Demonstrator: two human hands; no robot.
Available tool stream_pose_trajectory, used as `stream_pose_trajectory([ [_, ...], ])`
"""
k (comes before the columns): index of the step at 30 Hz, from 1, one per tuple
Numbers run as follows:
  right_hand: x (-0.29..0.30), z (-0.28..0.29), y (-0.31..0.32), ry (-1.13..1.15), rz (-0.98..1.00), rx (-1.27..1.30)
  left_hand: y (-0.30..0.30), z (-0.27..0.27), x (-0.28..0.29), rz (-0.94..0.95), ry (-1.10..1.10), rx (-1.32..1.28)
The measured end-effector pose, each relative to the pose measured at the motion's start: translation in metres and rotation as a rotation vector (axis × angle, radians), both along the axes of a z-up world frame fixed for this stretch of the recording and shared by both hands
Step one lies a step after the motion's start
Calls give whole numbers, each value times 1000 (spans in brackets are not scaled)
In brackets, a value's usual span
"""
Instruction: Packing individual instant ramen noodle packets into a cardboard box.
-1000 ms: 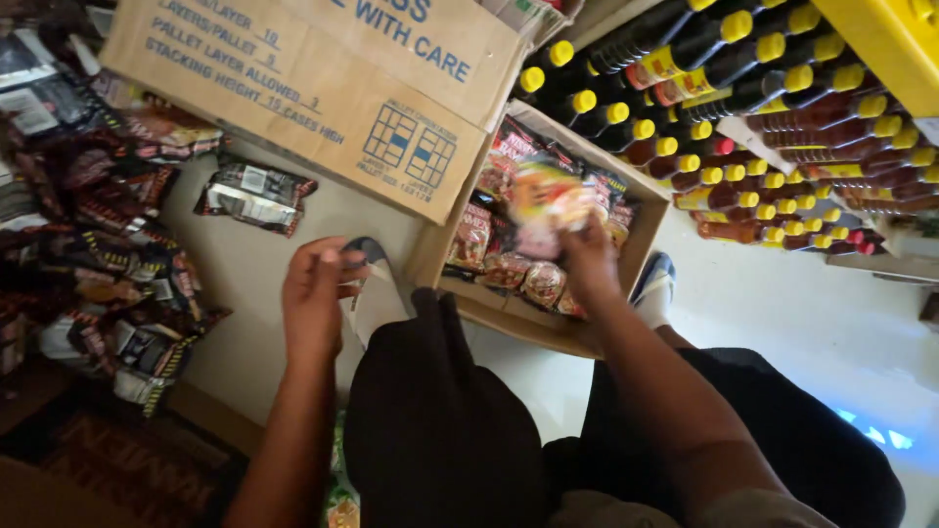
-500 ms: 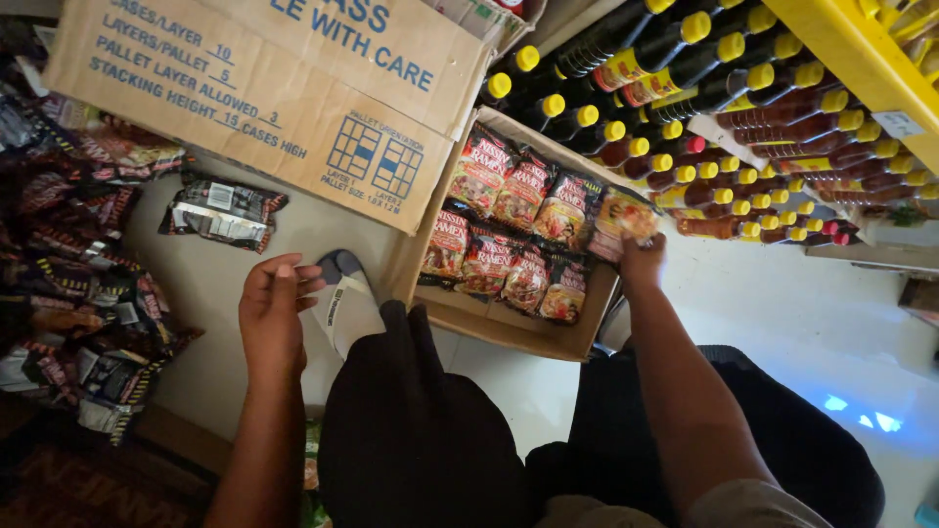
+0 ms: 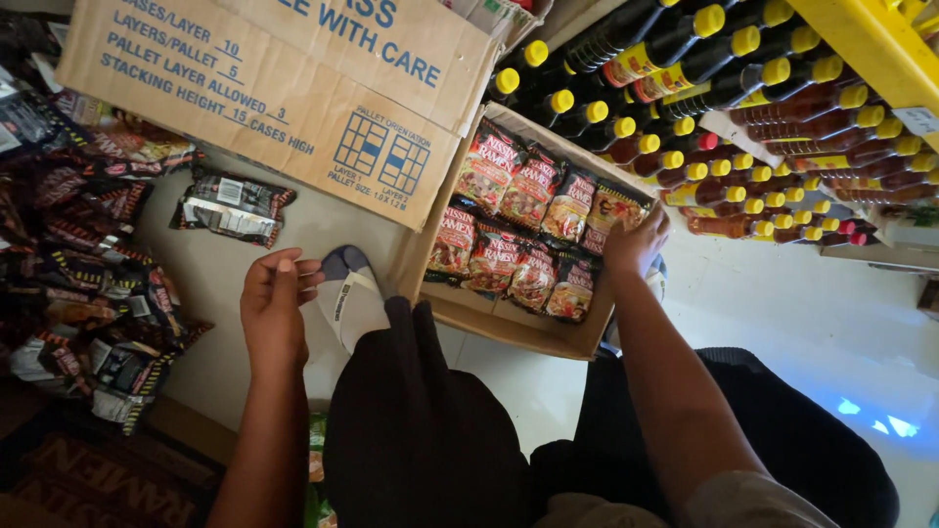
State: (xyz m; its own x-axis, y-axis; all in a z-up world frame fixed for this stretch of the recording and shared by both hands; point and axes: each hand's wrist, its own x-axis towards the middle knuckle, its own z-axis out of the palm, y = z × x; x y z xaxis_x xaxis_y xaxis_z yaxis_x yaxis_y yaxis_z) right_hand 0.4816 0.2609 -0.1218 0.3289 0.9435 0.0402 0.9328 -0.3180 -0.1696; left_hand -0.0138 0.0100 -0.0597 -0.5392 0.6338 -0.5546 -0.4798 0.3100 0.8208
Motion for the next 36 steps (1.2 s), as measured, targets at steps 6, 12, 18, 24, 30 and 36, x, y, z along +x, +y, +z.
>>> stream_pose_trajectory([
  [6, -25, -3, -19, 163, -58, -308, -6, -13, -6, 43, -15, 25],
  [12, 47, -81, -3, 67, 218, -337, -10, -21, -7, 61, -19, 36],
  [18, 112, -133, 23, -31, 319, -355, -11, -53, -9, 121, 58, -91],
  [24, 38, -55, -21, -80, 465, -127, -21, -132, -13, 183, -99, 22],
  [30, 25, -51, -18, 17, 325, -35, -46, -166, -25, 618, -225, -93],
  [36, -72, -1, -27, 299, 654, 167, -53, -210, -44, 530, -253, -74],
])
